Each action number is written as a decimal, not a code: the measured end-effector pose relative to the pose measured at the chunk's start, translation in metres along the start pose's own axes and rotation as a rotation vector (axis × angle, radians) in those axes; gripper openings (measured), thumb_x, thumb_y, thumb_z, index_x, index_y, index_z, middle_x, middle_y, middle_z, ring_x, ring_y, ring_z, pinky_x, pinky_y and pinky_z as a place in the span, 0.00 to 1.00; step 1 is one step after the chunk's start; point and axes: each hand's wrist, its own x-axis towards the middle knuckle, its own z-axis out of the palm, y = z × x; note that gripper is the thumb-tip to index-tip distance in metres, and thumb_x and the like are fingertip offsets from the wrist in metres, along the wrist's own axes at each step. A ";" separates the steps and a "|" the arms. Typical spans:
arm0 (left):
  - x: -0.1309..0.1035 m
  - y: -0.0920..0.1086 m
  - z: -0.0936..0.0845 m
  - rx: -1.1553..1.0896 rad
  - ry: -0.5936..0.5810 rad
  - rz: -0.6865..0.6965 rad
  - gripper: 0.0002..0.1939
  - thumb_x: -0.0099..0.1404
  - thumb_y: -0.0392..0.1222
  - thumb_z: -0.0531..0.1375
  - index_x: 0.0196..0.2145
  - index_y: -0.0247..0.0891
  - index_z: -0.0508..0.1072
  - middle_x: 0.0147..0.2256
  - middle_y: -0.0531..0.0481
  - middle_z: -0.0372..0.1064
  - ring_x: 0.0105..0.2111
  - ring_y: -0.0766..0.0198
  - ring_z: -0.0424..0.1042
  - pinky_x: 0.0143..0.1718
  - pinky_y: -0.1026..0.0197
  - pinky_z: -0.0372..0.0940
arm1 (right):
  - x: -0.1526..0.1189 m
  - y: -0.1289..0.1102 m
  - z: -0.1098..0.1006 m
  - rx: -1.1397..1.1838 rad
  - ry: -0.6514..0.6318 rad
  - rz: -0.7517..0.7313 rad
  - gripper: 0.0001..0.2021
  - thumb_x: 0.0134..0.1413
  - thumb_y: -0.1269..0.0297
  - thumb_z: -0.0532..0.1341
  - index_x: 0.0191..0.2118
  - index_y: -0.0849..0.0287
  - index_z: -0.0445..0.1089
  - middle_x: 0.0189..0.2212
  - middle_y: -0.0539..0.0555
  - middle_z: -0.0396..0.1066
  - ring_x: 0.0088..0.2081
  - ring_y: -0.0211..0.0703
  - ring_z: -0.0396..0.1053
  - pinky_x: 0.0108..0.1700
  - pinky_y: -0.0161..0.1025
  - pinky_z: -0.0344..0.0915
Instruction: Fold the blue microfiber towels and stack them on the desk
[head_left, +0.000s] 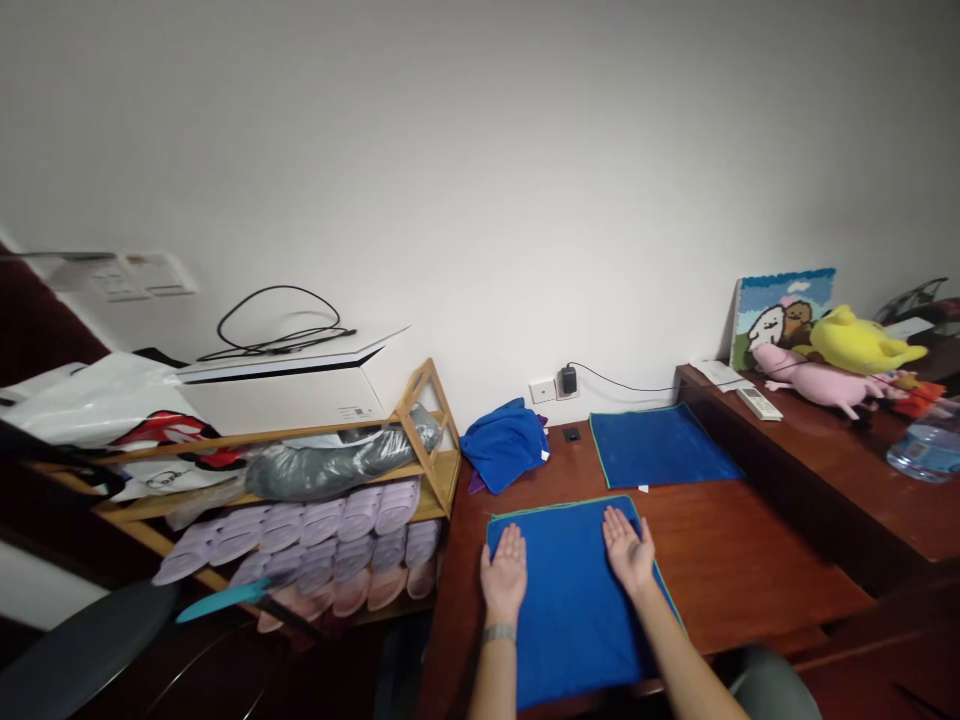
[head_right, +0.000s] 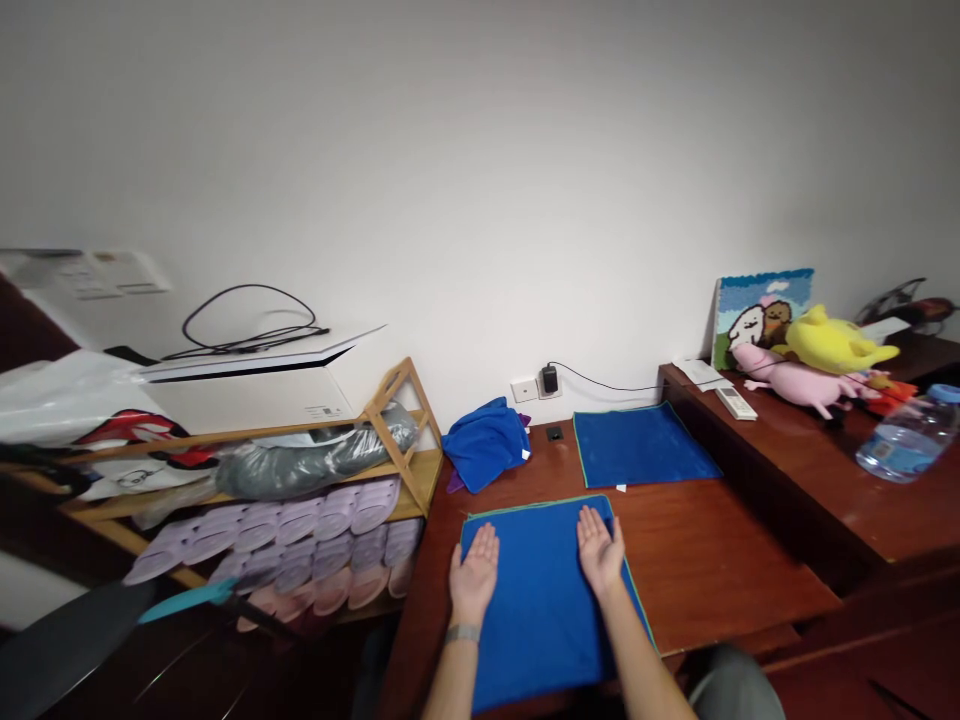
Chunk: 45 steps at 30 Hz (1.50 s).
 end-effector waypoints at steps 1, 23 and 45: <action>-0.001 0.017 -0.001 -0.010 0.024 0.054 0.30 0.75 0.47 0.52 0.71 0.42 0.61 0.70 0.38 0.60 0.68 0.52 0.62 0.66 0.45 0.65 | 0.002 -0.018 0.000 0.003 0.028 -0.042 0.21 0.67 0.50 0.54 0.56 0.57 0.71 0.58 0.60 0.76 0.64 0.44 0.70 0.64 0.48 0.69; -0.066 0.053 -0.043 0.059 0.094 0.100 0.29 0.75 0.42 0.52 0.71 0.41 0.62 0.69 0.41 0.62 0.69 0.56 0.61 0.69 0.51 0.60 | -0.068 -0.062 -0.040 -0.033 0.048 -0.104 0.22 0.65 0.53 0.55 0.59 0.54 0.70 0.63 0.61 0.71 0.66 0.49 0.67 0.68 0.58 0.65; -0.129 0.004 -0.025 0.225 0.010 0.111 0.26 0.69 0.36 0.53 0.63 0.37 0.73 0.64 0.37 0.71 0.66 0.53 0.66 0.69 0.49 0.61 | -0.131 0.001 -0.026 -0.138 -0.156 0.053 0.25 0.67 0.45 0.53 0.55 0.57 0.76 0.63 0.60 0.72 0.69 0.48 0.62 0.73 0.52 0.55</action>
